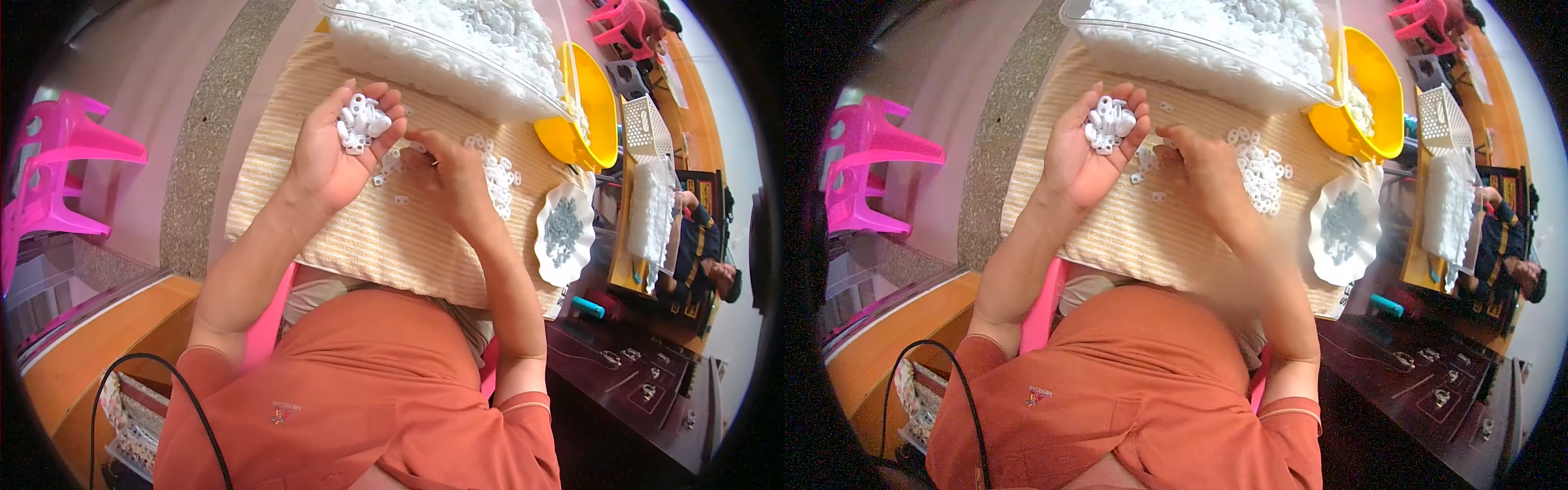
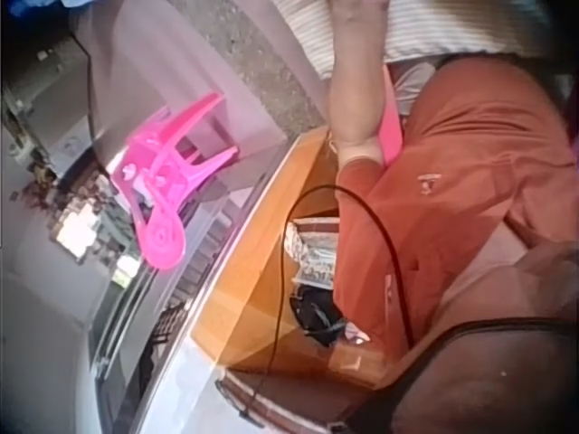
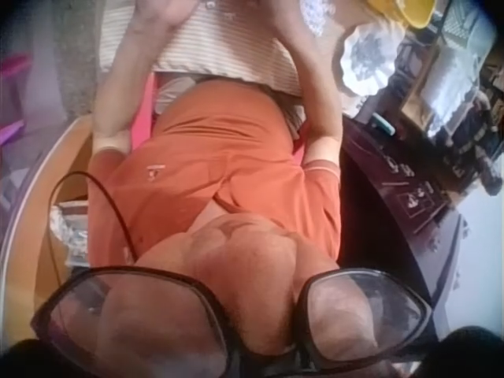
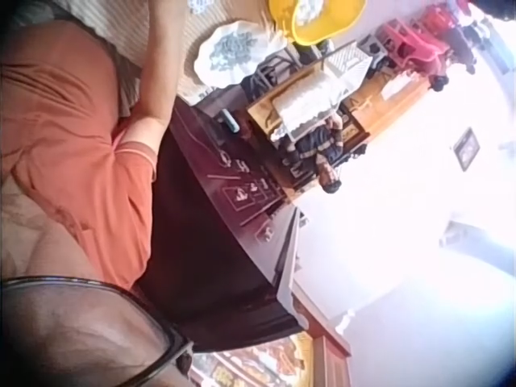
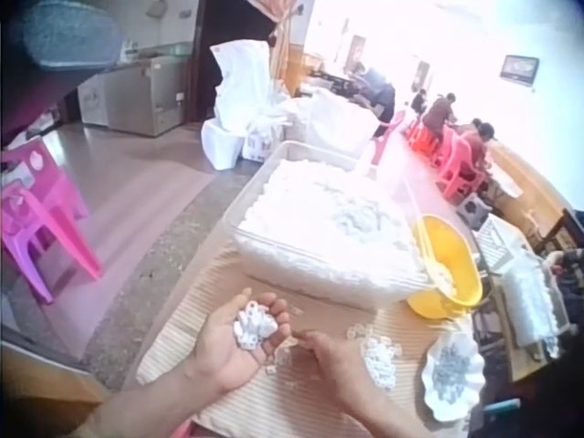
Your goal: Assembling small white plastic components by hand at a workbench.
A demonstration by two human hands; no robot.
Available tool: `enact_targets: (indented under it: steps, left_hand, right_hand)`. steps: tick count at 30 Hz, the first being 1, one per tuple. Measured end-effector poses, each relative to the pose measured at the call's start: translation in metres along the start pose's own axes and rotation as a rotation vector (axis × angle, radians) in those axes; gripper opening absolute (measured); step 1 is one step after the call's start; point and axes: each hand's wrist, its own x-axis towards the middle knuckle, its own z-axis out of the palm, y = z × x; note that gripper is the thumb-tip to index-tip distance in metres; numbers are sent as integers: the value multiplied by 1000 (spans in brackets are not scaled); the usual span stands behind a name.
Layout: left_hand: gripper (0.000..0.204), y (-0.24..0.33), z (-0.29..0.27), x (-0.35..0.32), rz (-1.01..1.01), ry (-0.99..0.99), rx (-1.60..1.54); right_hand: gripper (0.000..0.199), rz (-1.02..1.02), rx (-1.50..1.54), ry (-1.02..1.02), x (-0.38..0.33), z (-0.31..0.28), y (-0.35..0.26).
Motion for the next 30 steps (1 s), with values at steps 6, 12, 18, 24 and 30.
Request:
enact_targets:
  steps: [6, 12, 18, 24, 30]
  left_hand:
    - [32, -1, 1, 0, -3, 7, -10]
    - [32, 0, -1, 2, 2, 6, 11]
    - [32, 0, -3, 2, -6, -14, 3]
    - [32, -3, 1, 1, -24, 37, 8]
    - [32, -23, 8, -9, -107, 51, 26]
  right_hand:
    - [22, -31, -43, 117, -5, 3, -5]
    - [17, 62, -37, 175, -18, -11, -13]
    - [11, 73, -287, 260, -38, -51, -2]
    - [15, 10, -489, 184, -43, -69, 11]
    - [16, -18, -108, 238, -27, -47, -16]
